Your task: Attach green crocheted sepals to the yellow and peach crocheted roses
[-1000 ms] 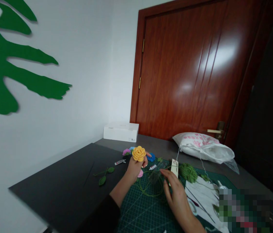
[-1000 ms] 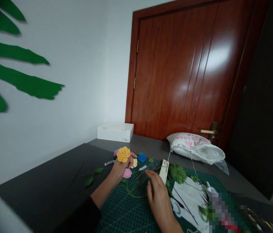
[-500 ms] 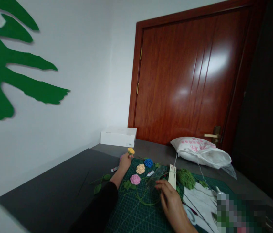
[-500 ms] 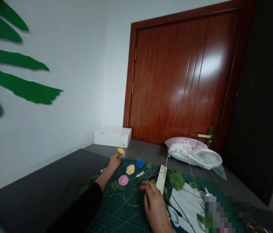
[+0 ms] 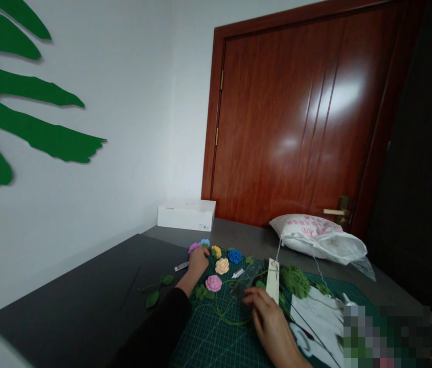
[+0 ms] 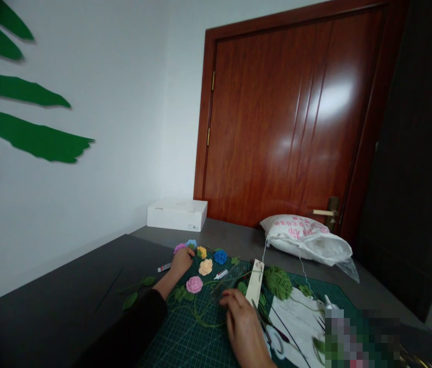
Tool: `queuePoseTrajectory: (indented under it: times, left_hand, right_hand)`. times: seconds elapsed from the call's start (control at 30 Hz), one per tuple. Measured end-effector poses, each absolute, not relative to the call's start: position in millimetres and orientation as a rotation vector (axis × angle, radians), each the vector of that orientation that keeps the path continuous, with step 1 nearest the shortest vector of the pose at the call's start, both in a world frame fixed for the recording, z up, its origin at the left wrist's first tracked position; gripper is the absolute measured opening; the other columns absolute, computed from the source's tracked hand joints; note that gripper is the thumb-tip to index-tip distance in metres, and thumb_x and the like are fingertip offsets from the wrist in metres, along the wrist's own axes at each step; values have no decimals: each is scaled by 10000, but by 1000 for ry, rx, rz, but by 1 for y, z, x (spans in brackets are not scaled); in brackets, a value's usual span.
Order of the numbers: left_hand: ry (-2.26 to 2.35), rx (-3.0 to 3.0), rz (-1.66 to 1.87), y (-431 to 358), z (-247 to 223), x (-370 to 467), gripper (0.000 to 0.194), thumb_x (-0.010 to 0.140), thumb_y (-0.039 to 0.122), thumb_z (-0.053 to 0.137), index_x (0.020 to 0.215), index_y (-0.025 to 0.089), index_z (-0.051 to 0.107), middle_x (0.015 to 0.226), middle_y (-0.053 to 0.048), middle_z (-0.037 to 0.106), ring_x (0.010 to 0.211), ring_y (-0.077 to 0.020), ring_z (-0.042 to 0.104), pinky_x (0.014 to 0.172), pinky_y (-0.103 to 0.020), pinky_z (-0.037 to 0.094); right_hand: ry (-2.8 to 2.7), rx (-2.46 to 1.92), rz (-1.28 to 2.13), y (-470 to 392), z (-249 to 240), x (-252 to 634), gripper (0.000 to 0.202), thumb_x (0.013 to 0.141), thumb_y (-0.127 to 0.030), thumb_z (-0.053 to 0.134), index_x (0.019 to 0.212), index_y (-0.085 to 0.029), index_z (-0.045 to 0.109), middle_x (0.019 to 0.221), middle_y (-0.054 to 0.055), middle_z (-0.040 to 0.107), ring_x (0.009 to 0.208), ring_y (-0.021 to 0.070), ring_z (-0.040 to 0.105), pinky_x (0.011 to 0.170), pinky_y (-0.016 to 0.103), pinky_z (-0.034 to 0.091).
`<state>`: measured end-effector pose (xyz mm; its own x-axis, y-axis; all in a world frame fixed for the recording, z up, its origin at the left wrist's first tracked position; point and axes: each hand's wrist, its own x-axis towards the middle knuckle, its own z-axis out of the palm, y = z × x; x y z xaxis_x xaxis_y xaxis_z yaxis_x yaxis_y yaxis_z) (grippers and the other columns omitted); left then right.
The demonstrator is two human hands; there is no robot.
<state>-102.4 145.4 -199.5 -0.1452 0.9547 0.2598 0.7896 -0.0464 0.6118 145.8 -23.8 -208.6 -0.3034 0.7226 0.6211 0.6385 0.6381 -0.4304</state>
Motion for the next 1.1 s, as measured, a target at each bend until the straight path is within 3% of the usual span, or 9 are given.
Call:
queuePoseTrajectory:
  times: [0.33,0.5,0.63,0.73,0.9,1.03,1.1]
  left_hand:
    - [1840,2065,996,125,-169,-84,336,934,321,590,1230,163,576,1237,-108,601,1039,-238,625,867,-446,545]
    - [1594,2180,857,120,-182,-62,338,928,321,599,1222,155,579,1224,-105,607,1036,-240,627,866,-450,544]
    - [1509,2130,965,117,-193,-53,279,921,310,610,1149,149,617,1188,-97,628,1045,-237,624,891,-458,528]
    - [1402,2041,1127,123,-192,-52,218,859,234,666,1053,134,656,1052,-87,691,971,-227,660,851,-397,541]
    - [1262,1896,1301,128,-188,-52,349,848,169,572,1194,128,590,1007,-103,718,848,-207,704,683,-307,559]
    - [1251,1935,1281,122,-192,-52,380,748,61,577,1114,147,634,988,-77,712,880,-201,680,749,-309,544]
    - [1277,2001,1230,118,-193,-51,410,675,-16,572,1031,160,672,967,-65,711,895,-202,660,829,-328,515]
  right_hand:
    - [-1807,-1099,63,-17,-209,155,309,856,-27,389,936,-196,636,992,82,686,914,210,679,821,329,546]
    - [-1768,-1168,83,-15,-210,156,296,831,-32,402,914,-198,633,929,66,688,837,208,679,773,321,539]
    - [-1775,-1182,101,-16,-209,156,302,817,-32,395,909,-200,628,960,71,693,871,212,679,793,321,530]
    - [-1750,-1188,128,-17,-210,156,314,809,-41,392,911,-203,641,954,77,699,856,218,684,789,327,527]
    - [-1591,-1393,308,-7,-209,172,280,820,-131,405,924,-195,658,856,84,721,754,239,694,722,343,519]
    - [-1571,-1490,425,11,-201,208,279,838,-184,404,934,-175,665,849,93,746,666,213,692,645,306,512]
    - [-1637,-1523,516,17,-197,229,212,789,-178,476,836,-172,683,723,63,744,584,198,670,573,276,490]
